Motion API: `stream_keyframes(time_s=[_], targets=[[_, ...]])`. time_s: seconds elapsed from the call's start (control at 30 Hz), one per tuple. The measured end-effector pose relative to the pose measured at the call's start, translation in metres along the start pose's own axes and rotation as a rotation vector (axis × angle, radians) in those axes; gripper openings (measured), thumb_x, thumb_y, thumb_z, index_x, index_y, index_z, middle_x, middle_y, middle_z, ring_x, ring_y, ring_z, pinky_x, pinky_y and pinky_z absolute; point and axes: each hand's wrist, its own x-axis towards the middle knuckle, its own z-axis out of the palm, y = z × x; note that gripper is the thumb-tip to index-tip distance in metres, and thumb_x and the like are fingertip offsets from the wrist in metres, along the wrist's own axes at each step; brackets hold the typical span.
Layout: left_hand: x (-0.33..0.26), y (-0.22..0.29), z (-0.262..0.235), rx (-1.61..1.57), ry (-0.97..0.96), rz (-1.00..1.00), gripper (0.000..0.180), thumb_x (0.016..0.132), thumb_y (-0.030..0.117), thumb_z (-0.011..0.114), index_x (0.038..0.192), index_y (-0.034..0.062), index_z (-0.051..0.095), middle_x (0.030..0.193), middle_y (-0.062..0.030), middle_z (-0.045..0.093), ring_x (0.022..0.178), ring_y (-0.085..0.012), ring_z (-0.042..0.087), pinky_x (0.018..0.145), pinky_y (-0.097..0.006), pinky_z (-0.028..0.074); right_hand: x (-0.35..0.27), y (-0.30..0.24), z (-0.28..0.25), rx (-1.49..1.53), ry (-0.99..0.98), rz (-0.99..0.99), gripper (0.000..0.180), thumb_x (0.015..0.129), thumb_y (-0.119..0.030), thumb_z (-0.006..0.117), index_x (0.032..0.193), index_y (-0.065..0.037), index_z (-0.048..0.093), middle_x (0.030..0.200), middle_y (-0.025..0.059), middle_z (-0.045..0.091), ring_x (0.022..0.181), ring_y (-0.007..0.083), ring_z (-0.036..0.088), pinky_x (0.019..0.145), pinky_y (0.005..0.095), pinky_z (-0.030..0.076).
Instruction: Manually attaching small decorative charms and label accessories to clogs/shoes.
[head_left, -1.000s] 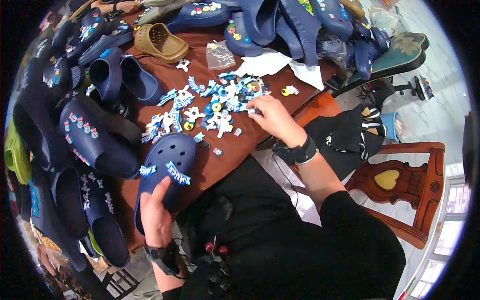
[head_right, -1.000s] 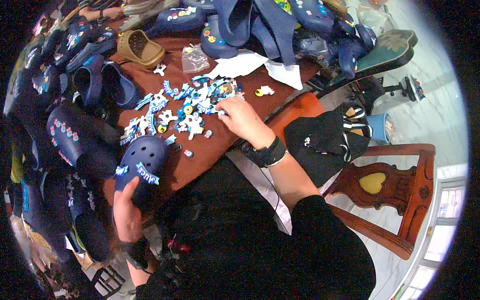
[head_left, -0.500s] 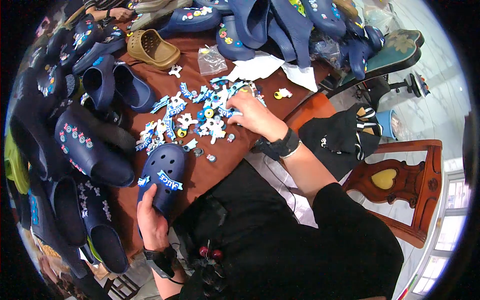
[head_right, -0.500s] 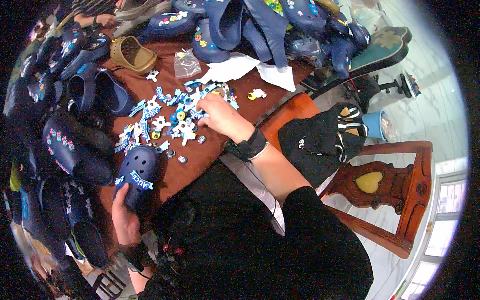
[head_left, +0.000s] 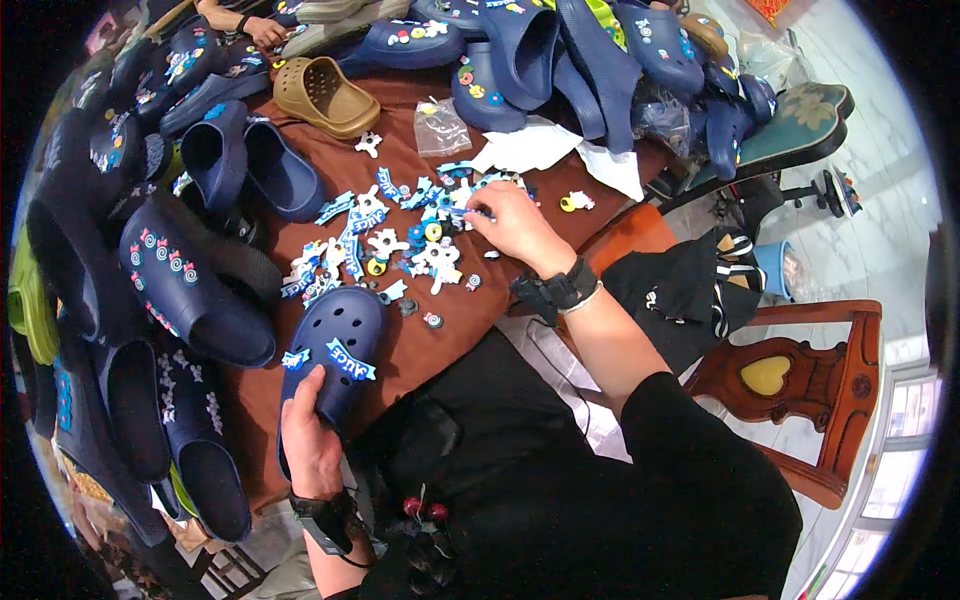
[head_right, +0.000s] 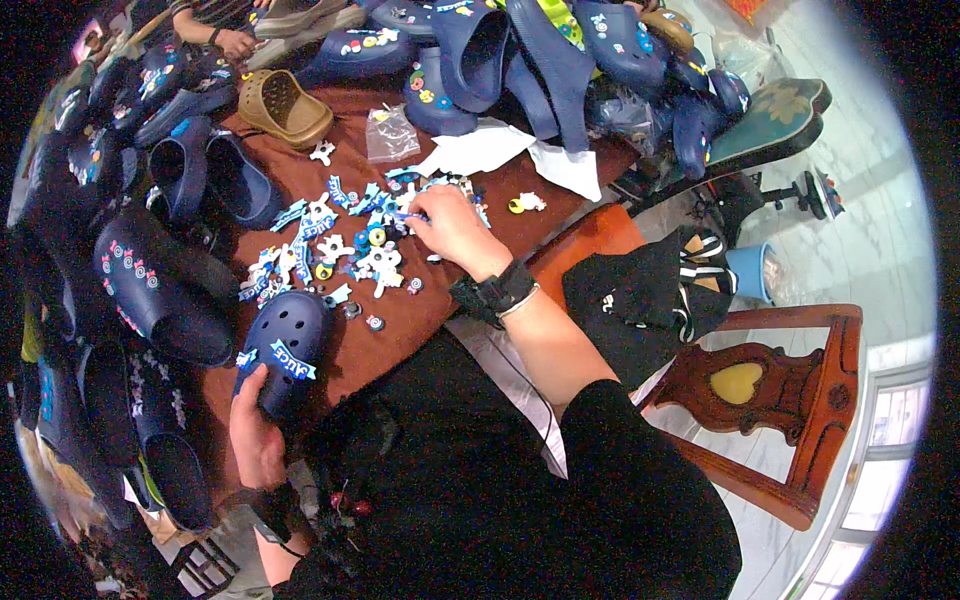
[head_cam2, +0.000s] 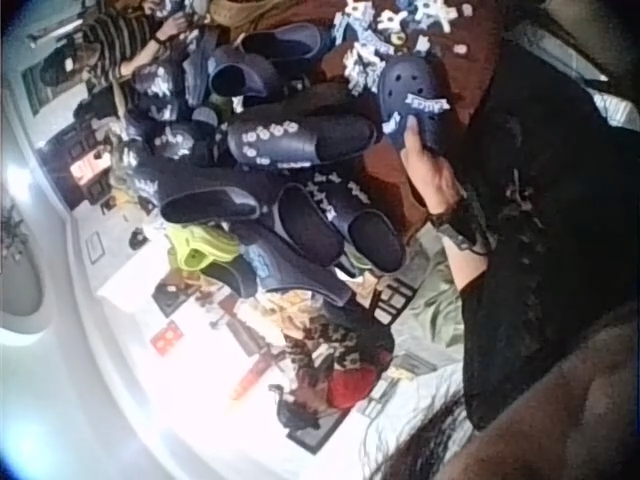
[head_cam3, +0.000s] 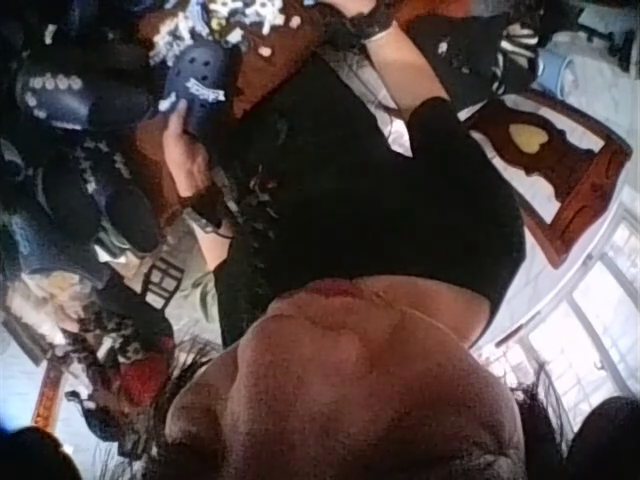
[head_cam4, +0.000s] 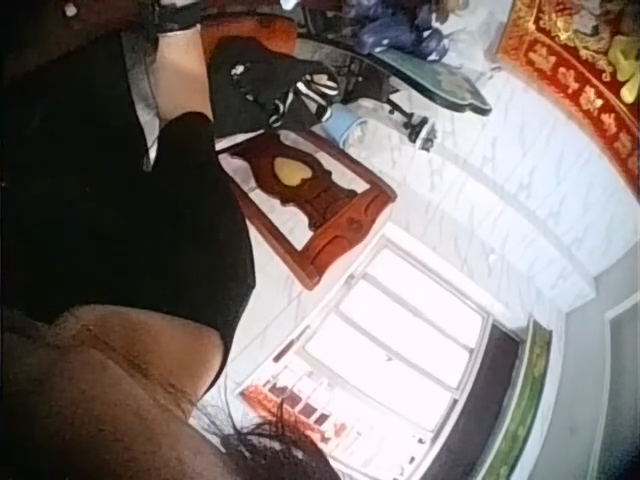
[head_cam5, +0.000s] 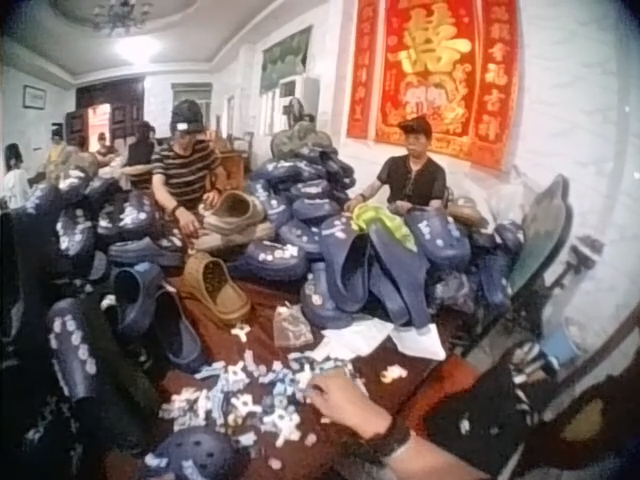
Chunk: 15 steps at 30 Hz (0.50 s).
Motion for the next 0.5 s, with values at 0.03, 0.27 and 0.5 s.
stream_keyframes(time_s=[0.03,0.27,0.5], targets=[[-0.001,0.0,0.001,-0.006,-0.003,-0.001,0.042,0.086,0.014,0.065,0.124,-0.0007,0.055,0.113,-0.012,0.065,0.099,-0.0248,0.065,0.088,-0.038,0.053,0.0,0.002,-0.001,0.03,0.086,0.024,0.017,0.078,-0.017,0.072,0.082,-0.001,0.066,0.079,0.0152,0.064,0.08,0.0342,0.062,0.076,0.0428,0.048],[0.0,-0.004,-0.008,0.007,-0.014,0.025,0.04,0.087,0.011,0.064,0.124,-0.0015,0.055,0.112,-0.0118,0.065,0.097,-0.0245,0.066,0.088,-0.038,0.053,0.006,-0.02,-0.024,0.853,-0.077,0.525,0.015,0.09,-0.016,0.066,0.099,-0.004,0.064,0.083,-0.0025,0.063,0.073,0.0045,0.055,0.063,0.0205,0.044],[-0.002,-0.006,-0.002,-0.017,-0.058,0.01,0.024,0.087,0.005,0.064,0.109,-0.0061,0.063,0.106,-0.0107,0.068,0.096,-0.0187,0.066,0.088,-0.031,0.051,-0.01,-0.08,-0.014,1.056,-0.273,0.317,0.02,0.082,-0.002,0.073,0.094,-0.005,0.058,0.09,0.0003,0.06,0.08,0.0073,0.06,0.07,0.0229,0.051]])
